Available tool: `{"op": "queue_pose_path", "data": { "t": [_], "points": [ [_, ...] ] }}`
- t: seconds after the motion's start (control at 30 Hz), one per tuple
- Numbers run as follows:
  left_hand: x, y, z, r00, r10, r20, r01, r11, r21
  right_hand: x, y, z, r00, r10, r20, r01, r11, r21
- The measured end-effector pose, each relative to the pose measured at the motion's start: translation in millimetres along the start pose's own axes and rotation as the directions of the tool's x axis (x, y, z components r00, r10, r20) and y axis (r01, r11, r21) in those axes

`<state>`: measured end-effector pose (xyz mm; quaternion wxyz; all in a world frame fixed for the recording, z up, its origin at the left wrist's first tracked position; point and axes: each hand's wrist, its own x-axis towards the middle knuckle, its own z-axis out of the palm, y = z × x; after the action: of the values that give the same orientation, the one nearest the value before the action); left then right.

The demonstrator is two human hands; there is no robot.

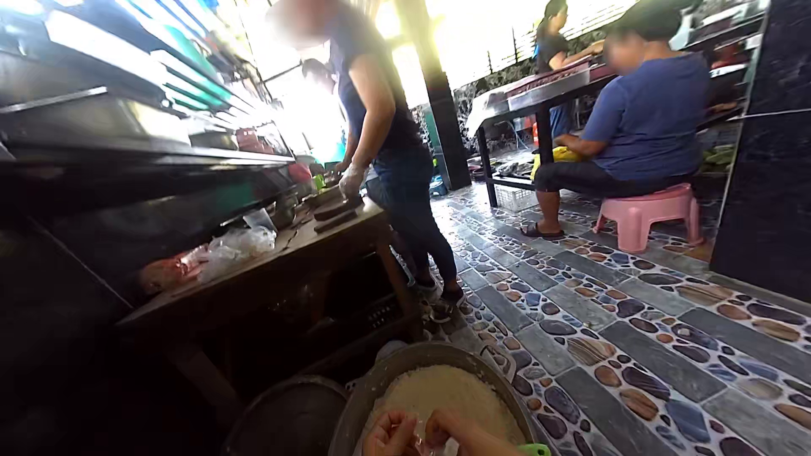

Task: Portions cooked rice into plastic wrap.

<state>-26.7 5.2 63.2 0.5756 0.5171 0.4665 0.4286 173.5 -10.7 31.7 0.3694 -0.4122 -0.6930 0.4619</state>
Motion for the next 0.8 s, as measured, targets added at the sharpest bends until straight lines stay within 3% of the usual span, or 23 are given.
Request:
{"op": "queue_pose_path", "data": {
  "t": [0.07, 0.13, 0.2, 0.3, 0.4, 0.5, 0.57, 0.63, 0.7, 0.73, 0.8],
  "points": [
    [-2, 4, 4, 0.993, 0.119, -0.008, -0.119, 0.993, -0.002, 3, -11, 7, 0.998, 0.014, -0.059, -0.021, 0.993, -0.12],
    [4, -13, -3, 0.955, 0.292, 0.049, -0.296, 0.939, 0.178, 1, -16, -2, 0.982, -0.061, -0.179, 0.028, 0.983, -0.179],
    [11, -37, -7, 0.964, 0.22, 0.152, -0.264, 0.874, 0.408, 2, -17, -12, 0.982, -0.088, -0.169, 0.068, 0.99, -0.123],
    [6, -52, 7, 0.979, -0.011, 0.205, -0.106, 0.827, 0.552, 9, -25, 0, 0.978, -0.127, -0.165, 0.112, 0.989, -0.098],
    [12, -50, -2, 0.973, -0.081, 0.217, -0.044, 0.856, 0.515, 23, -20, -9, 0.931, -0.107, -0.348, 0.095, 0.994, -0.052],
    [12, -46, -20, 0.995, -0.088, -0.042, 0.097, 0.932, 0.348, 39, -2, -31, 0.901, 0.221, -0.373, -0.142, 0.963, 0.228],
    [14, -42, -29, 0.962, -0.055, -0.266, 0.078, 0.994, 0.077, 46, 15, -17, 0.862, 0.407, -0.301, -0.249, 0.858, 0.449],
    [17, -30, -34, 0.931, -0.068, -0.358, 0.018, 0.99, -0.143, 46, 11, 17, 0.853, 0.514, -0.093, -0.341, 0.683, 0.646],
    [16, -26, -37, 0.957, 0.011, -0.289, -0.067, 0.98, -0.185, 49, 5, 45, 0.863, 0.505, 0.005, -0.322, 0.542, 0.776],
    [13, -23, -36, 0.966, 0.064, -0.251, -0.104, 0.983, -0.15, 49, 3, 53, 0.877, 0.48, -0.038, -0.264, 0.545, 0.796],
    [8, -16, -26, 0.947, 0.131, -0.292, -0.156, 0.986, -0.065, 48, -6, 59, 0.9, 0.398, -0.176, -0.142, 0.651, 0.746]
  ]
}}
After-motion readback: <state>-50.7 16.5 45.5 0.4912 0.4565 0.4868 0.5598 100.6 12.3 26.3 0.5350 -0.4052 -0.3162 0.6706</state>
